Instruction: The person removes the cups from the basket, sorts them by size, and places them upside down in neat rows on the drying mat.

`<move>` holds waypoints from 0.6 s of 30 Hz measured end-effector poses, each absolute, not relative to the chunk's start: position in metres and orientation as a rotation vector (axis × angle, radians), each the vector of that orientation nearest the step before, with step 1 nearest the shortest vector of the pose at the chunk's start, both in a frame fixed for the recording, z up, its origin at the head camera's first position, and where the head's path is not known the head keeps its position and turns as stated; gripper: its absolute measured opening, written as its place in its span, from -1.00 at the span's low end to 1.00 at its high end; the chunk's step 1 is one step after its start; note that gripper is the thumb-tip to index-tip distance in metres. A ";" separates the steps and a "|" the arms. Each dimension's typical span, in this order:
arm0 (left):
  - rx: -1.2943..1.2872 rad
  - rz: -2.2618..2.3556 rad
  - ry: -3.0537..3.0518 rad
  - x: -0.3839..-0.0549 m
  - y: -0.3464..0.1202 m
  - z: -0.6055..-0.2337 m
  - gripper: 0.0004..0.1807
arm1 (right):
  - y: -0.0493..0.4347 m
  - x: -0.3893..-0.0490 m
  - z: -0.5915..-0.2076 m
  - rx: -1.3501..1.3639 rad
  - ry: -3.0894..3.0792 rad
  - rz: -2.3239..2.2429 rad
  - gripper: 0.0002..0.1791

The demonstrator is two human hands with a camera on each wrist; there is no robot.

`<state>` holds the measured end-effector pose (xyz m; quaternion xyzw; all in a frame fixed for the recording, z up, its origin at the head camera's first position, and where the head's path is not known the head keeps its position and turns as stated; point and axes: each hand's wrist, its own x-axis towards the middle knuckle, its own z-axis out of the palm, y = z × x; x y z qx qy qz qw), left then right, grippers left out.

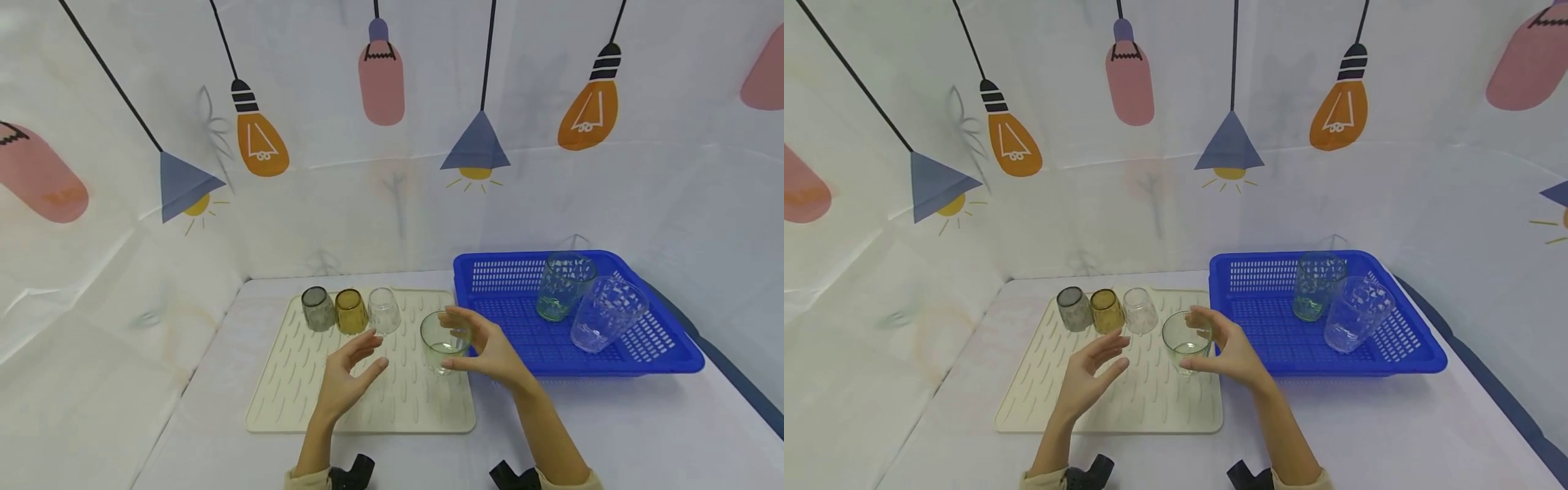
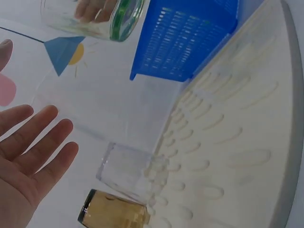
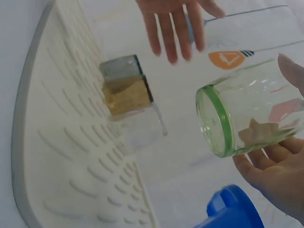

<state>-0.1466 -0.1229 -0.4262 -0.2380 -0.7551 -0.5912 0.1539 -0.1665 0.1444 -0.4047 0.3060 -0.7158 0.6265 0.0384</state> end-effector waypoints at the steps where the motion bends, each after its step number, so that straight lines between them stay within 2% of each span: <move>1: -0.702 -1.702 -2.164 -0.147 -0.120 -0.425 -0.47 | 0.142 -0.166 -0.405 0.940 -2.197 1.926 -0.16; 9: -0.853 -1.769 -2.149 -0.150 -0.099 -0.419 -0.42 | 0.127 -0.161 -0.409 0.946 -2.201 1.964 -0.15; 18: -0.870 -1.768 -2.220 -0.150 -0.085 -0.414 -0.33 | 0.117 -0.160 -0.413 0.940 -2.203 1.988 -0.17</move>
